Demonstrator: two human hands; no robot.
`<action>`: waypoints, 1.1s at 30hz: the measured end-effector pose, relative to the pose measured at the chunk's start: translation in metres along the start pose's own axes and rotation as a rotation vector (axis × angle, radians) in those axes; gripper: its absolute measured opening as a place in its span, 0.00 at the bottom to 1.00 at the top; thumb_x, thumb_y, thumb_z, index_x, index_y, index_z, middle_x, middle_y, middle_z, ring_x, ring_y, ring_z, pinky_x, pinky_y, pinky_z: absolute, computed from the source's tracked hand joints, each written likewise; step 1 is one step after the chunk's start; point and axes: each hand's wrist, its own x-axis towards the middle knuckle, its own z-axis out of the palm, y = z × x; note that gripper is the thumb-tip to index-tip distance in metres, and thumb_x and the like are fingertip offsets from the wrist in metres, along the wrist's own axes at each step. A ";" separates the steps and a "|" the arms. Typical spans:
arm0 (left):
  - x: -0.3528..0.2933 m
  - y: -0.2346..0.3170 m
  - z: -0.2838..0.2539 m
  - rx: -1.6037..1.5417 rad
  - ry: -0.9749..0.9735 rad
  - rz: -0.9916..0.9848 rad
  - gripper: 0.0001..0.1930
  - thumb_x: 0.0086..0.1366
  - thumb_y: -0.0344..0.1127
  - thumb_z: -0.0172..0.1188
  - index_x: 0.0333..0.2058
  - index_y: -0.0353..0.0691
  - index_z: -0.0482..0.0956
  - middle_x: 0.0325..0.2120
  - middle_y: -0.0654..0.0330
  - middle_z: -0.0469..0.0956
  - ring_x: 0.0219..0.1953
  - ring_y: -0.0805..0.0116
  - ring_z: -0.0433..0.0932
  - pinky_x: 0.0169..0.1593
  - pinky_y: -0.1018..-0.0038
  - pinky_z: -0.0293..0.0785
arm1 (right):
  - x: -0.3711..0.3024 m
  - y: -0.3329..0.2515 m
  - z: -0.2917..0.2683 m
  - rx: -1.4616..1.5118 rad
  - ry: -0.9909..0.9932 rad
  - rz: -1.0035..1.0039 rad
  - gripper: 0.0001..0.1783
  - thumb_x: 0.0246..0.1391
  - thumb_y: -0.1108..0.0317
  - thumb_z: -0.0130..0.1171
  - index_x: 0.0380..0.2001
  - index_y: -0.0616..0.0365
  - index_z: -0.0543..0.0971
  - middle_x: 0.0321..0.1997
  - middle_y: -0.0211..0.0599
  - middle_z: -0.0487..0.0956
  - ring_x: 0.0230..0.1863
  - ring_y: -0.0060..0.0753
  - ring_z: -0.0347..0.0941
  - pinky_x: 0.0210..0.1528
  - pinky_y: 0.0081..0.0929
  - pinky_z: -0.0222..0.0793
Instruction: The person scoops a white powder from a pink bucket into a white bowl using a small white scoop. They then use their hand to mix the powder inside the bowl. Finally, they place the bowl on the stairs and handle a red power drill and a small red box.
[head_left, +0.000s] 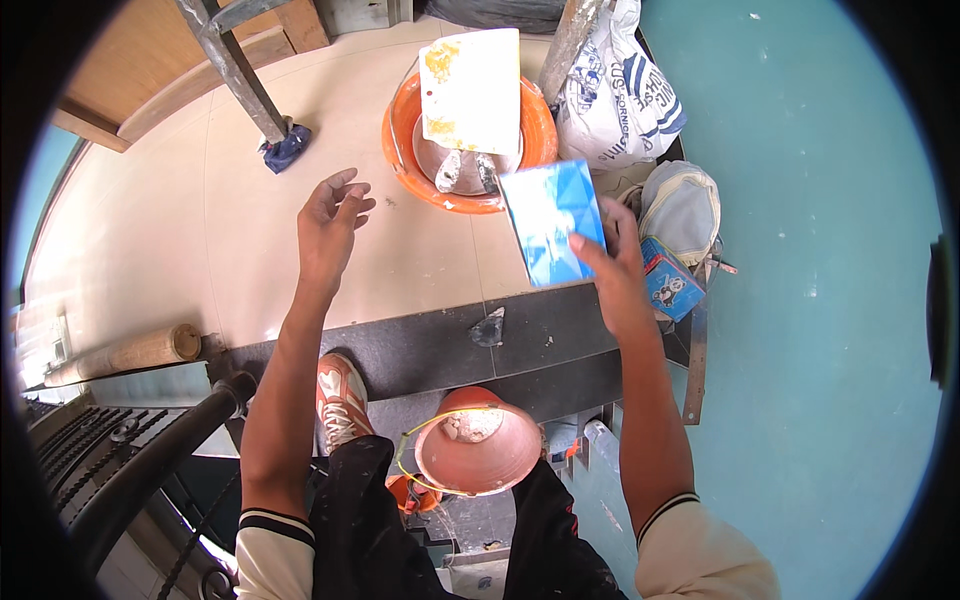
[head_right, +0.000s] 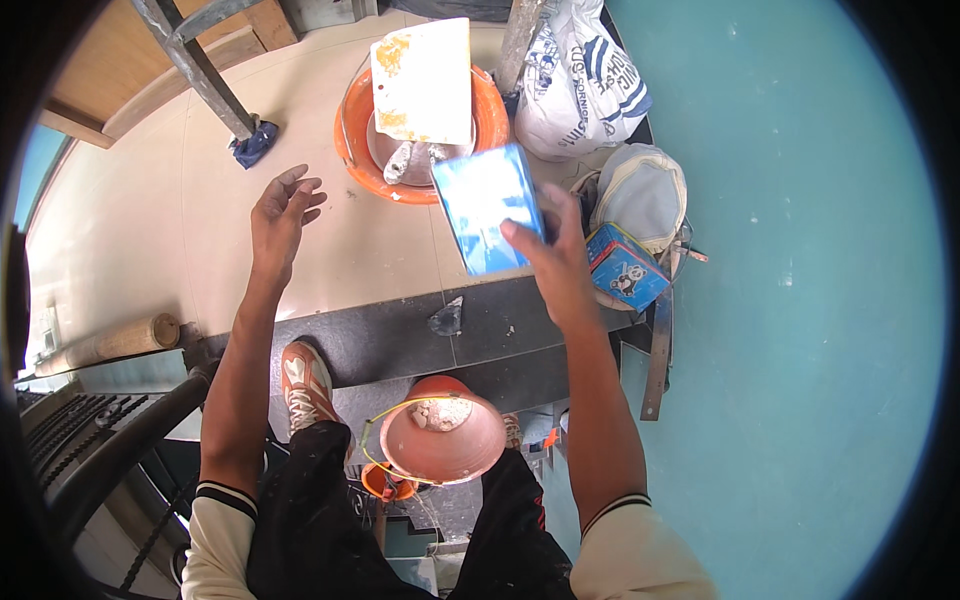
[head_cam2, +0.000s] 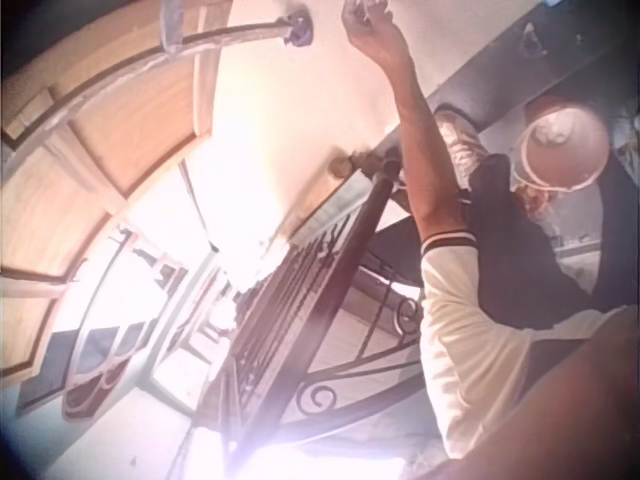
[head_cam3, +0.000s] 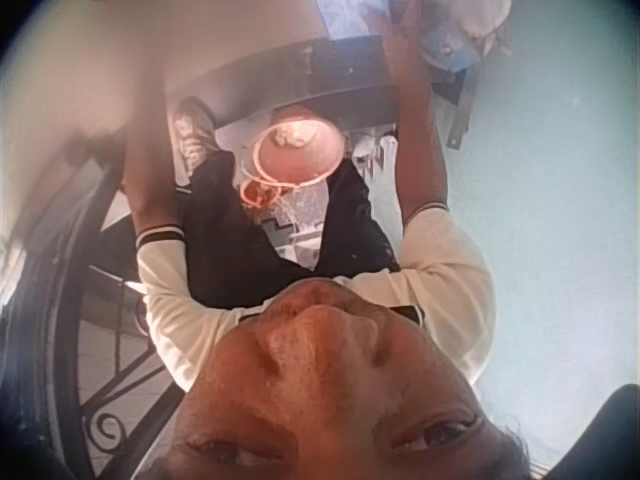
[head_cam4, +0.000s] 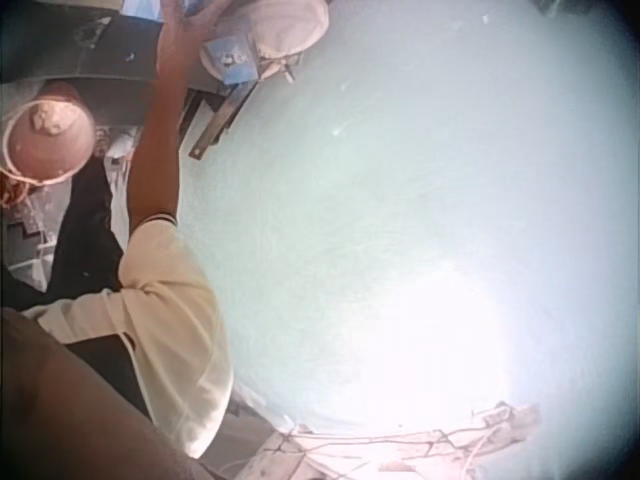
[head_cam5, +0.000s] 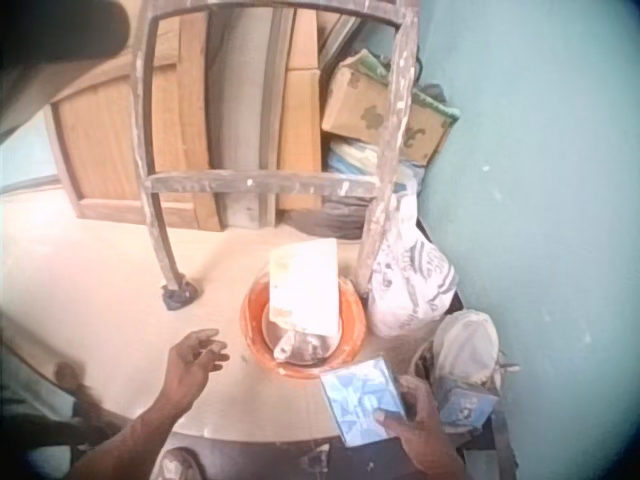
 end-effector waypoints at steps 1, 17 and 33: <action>-0.002 -0.001 -0.003 -0.019 -0.007 -0.024 0.21 0.80 0.34 0.60 0.66 0.33 0.77 0.52 0.52 0.86 0.51 0.64 0.88 0.54 0.68 0.84 | 0.022 -0.009 0.009 -0.006 -0.003 0.000 0.46 0.61 0.59 0.76 0.74 0.63 0.63 0.61 0.51 0.80 0.58 0.36 0.80 0.60 0.34 0.78; -0.018 -0.014 -0.016 0.003 -0.118 -0.168 0.23 0.81 0.40 0.61 0.68 0.35 0.76 0.54 0.52 0.86 0.54 0.61 0.86 0.59 0.64 0.82 | -0.092 0.053 -0.031 -1.021 0.466 -0.408 0.25 0.62 0.70 0.73 0.62 0.58 0.82 0.60 0.50 0.81 0.64 0.58 0.75 0.66 0.51 0.71; -0.046 -0.021 -0.029 -0.006 -0.154 -0.196 0.22 0.80 0.37 0.60 0.66 0.33 0.77 0.53 0.52 0.86 0.52 0.62 0.87 0.56 0.66 0.82 | -0.062 0.050 -0.114 -1.500 0.517 -0.235 0.53 0.46 0.70 0.78 0.77 0.46 0.66 0.75 0.43 0.69 0.79 0.56 0.60 0.78 0.61 0.53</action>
